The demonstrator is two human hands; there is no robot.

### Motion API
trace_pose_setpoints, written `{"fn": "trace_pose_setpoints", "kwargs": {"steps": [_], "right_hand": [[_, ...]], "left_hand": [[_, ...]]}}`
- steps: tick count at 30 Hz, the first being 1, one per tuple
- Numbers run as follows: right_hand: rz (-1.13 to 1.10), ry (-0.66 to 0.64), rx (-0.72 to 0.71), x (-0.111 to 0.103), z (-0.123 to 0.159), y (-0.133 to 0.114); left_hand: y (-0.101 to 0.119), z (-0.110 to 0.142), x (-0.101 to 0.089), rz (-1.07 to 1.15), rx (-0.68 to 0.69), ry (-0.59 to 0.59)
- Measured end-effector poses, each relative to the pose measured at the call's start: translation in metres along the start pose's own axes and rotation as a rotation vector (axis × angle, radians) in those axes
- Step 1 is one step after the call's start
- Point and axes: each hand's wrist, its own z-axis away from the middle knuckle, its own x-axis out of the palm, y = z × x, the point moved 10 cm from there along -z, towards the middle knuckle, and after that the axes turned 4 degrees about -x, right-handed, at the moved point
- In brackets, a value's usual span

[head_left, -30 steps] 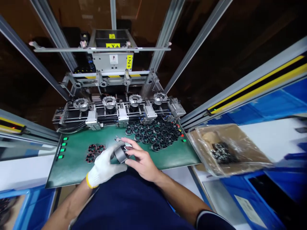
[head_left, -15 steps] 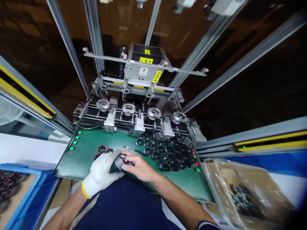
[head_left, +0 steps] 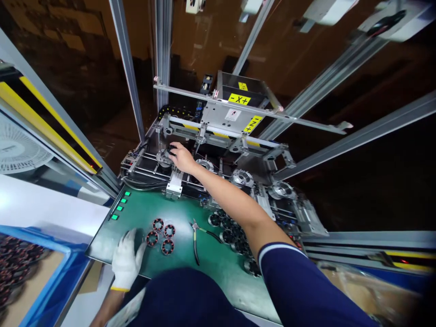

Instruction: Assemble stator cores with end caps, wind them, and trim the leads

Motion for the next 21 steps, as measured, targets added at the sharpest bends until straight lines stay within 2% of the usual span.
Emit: {"fn": "trace_pose_setpoints", "kwargs": {"steps": [3,6,12,21], "right_hand": [[0.111,-0.049,-0.036,0.021,-0.018,0.007],[0.214,-0.100,-0.057,0.032,-0.019,0.013],[0.382,-0.199,-0.025,0.036,-0.018,0.016],[0.528,-0.264,0.075,0.036,-0.026,-0.011]], "left_hand": [[0.004,-0.001,-0.001,-0.019,0.045,-0.013],[0.009,-0.001,-0.004,-0.076,0.101,-0.001],[0.013,-0.002,-0.004,-0.151,0.116,-0.004],[0.015,-0.007,-0.007,-0.123,0.084,-0.029]]}}
